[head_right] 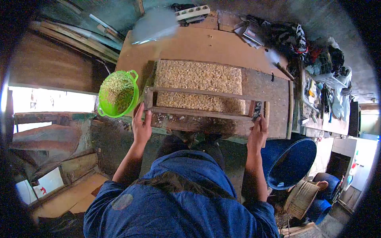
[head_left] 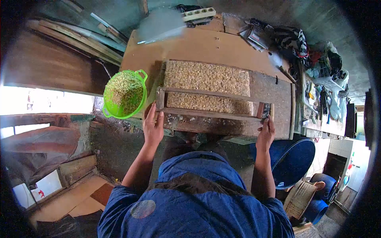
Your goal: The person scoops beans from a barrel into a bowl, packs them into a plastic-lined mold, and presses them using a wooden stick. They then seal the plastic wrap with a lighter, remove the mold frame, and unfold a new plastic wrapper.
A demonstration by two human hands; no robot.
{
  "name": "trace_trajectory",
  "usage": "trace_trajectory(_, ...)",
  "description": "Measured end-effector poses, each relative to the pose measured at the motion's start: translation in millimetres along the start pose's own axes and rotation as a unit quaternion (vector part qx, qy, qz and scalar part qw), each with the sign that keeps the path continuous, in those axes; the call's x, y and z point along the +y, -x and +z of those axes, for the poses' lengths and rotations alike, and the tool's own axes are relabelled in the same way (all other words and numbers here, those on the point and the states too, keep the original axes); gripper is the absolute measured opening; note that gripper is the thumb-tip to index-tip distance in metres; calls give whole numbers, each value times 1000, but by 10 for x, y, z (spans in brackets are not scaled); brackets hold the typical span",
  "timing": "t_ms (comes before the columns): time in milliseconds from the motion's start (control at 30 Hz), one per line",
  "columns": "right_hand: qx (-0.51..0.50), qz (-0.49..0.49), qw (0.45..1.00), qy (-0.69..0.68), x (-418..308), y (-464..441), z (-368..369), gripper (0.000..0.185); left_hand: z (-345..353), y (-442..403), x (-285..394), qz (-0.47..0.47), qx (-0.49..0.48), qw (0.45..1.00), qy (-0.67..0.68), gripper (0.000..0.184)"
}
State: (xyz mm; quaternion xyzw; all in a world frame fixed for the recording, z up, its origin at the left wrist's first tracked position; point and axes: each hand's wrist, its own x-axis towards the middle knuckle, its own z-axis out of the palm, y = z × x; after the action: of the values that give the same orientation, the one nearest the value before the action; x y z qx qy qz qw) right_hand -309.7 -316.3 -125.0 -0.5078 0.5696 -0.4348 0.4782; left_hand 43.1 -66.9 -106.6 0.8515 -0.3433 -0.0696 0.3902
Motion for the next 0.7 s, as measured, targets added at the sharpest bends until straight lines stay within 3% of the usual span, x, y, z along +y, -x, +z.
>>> trace_trajectory(67, 28, 9, 999, 28, -163, 104, 3, 29, -76, 121, 55, 0, 10, 1000, 16, 48)
trace_trajectory(267, -36, 5, 999, 25, 108, 493, -379, 29, -87, 667, -174, 18, 1, 1000, 3, 45)
trace_trajectory(400, -36, 76, 996, -42, 464, 560, -541, 31, -10, 751, -311, 26, -21, 998, -44, 45)
trace_trajectory(533, -32, 76, 993, 82, 361, 507, -378, 32, 43, 646, -332, -7, -39, 998, -38, 46)
trace_trajectory(700, -38, 76, 989, 117, 303, 442, -274, 31, 105, 558, -404, -34, -47, 998, -26, 45)
